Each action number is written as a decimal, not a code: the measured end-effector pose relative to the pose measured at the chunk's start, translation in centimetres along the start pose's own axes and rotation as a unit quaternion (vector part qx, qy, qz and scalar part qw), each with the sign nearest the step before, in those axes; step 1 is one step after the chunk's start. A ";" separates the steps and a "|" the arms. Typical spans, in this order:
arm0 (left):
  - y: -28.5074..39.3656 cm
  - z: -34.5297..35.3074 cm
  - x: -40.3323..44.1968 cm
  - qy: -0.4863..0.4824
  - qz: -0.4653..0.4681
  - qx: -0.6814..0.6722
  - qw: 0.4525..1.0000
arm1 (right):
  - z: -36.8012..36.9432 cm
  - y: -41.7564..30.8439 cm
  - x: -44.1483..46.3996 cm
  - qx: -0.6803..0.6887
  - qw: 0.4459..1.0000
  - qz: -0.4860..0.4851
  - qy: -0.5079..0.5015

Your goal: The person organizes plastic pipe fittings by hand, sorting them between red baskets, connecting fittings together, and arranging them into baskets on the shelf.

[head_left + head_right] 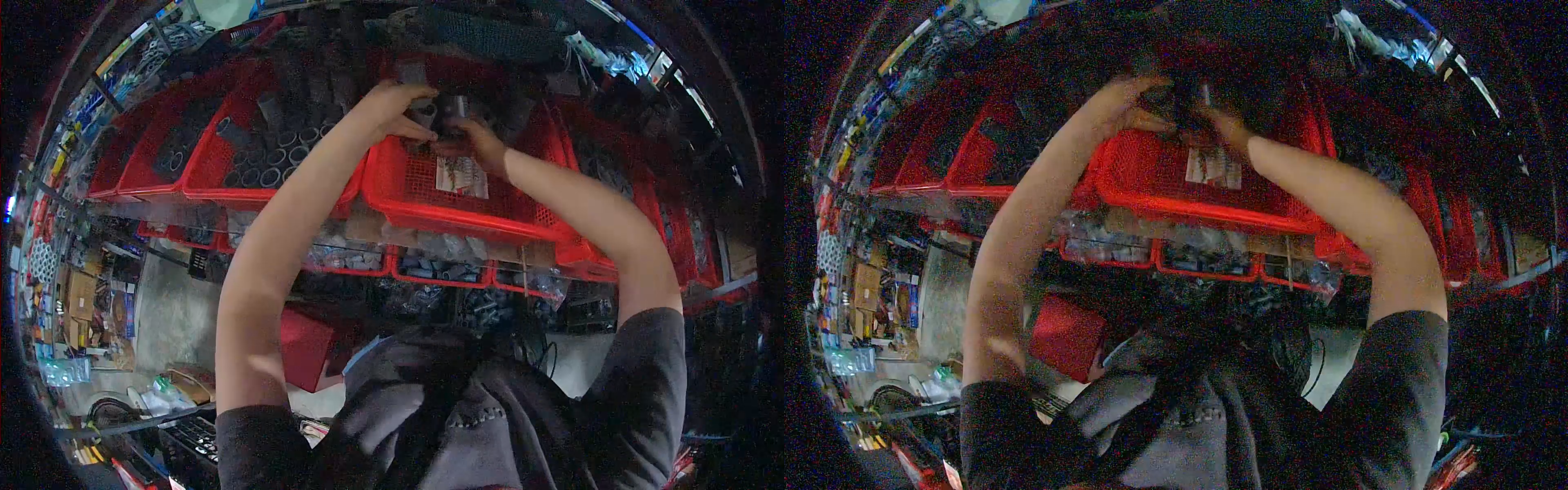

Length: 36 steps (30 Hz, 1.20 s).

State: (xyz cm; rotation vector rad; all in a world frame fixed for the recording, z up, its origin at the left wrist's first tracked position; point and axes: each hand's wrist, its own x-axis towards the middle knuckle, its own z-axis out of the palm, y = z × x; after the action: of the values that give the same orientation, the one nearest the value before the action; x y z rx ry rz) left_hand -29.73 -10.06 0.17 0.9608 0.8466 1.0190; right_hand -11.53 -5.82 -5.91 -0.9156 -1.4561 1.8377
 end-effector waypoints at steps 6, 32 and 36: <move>0.2 0.2 -0.2 0.000 -0.034 0.044 0.998 | 0.7 -1.0 -0.8 -0.007 0.999 0.029 0.012; -0.5 1.3 2.2 -0.024 -0.030 0.084 0.996 | 0.8 -4.4 -3.2 -0.696 0.712 -0.091 0.006; -0.8 1.6 2.2 0.001 -0.037 0.098 0.995 | 0.4 -3.7 -2.5 -0.582 0.801 -0.135 -0.029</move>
State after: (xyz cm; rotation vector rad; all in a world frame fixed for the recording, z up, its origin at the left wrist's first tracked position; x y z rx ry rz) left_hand -27.44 -8.57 -0.27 1.0862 0.9907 0.8859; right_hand -10.26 -7.35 -1.86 -1.0560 -2.6293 0.5961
